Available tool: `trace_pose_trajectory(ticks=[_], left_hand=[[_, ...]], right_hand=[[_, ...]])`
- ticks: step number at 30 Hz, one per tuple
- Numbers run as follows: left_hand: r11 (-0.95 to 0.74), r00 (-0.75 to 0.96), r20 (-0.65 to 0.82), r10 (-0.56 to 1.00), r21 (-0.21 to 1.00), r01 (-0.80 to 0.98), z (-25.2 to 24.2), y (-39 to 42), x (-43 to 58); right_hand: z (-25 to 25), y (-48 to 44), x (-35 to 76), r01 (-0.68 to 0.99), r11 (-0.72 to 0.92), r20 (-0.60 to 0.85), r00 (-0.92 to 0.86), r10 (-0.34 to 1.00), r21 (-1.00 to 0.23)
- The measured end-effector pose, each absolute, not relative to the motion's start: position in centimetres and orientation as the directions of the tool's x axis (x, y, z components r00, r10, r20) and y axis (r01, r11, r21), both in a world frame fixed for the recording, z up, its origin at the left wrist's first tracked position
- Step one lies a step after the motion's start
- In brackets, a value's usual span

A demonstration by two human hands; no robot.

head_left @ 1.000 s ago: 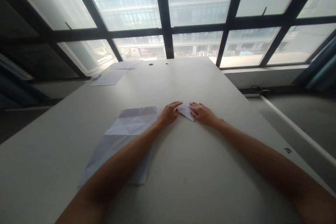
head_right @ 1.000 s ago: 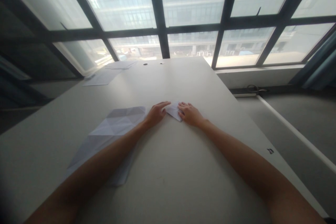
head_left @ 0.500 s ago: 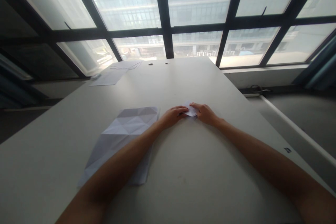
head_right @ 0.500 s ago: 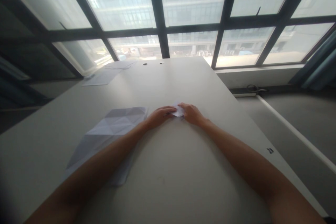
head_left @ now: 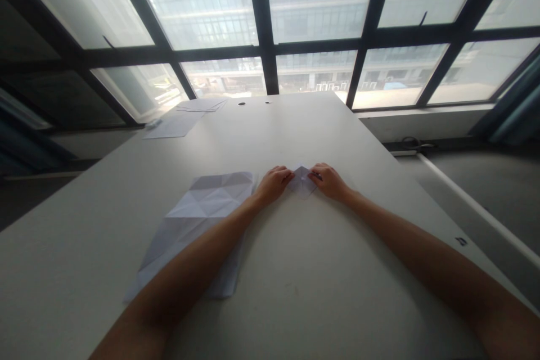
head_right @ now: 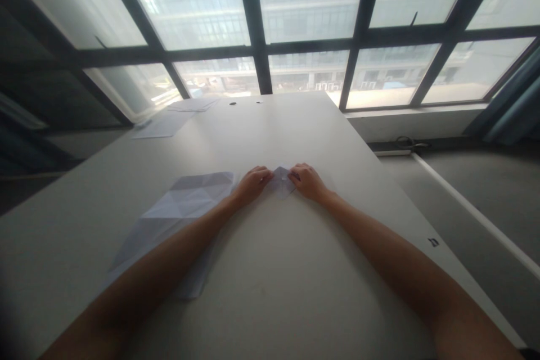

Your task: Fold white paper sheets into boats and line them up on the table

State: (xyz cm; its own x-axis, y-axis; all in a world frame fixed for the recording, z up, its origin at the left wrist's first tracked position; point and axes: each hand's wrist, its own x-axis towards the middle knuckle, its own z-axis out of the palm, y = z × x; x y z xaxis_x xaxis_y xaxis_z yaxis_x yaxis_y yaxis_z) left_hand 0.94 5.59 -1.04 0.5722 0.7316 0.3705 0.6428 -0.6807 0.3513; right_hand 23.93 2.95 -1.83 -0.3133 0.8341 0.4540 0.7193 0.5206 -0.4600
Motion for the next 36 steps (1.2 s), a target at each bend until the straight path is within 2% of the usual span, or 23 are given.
trace_pose_trajectory(ticks=[7,15,18,22,26,31,36], left_hand=[[-0.593,0.474,0.359,0.804,0.411,0.693,-0.8,5.5,0.9],[-0.516,0.422,0.331,0.844,0.286,0.808,-0.8,5.3,1.0],[-0.64,0.55,0.34,0.763,0.279,0.716,-1.0,5.3,1.1],[-0.759,0.716,0.262,0.647,0.311,0.572,-1.5,5.4,1.2],[-0.728,0.719,0.16,0.676,0.295,0.619,-1.6,5.2,1.2],[-0.731,0.734,0.075,0.675,0.197,0.653,-1.0,4.5,1.3],[-0.722,0.725,0.018,0.688,0.121,0.682,-0.5,4.1,1.4]], right_hand=[[-2.3,3.3,23.9,0.731,0.408,0.426,-0.177,0.887,-0.546],[-2.5,3.3,24.2,0.842,0.362,0.45,-0.164,0.878,-0.401],[-2.4,3.1,24.1,0.834,0.41,0.456,-0.222,0.862,-0.37],[-2.1,2.8,23.7,0.745,0.568,0.434,-0.408,0.803,-0.35],[-1.9,2.5,23.4,0.697,0.636,0.382,-0.517,0.766,-0.332],[-1.9,2.4,23.4,0.731,0.62,0.242,-0.571,0.785,-0.286],[-1.8,2.2,23.2,0.782,0.582,0.164,-0.559,0.813,-0.221]])
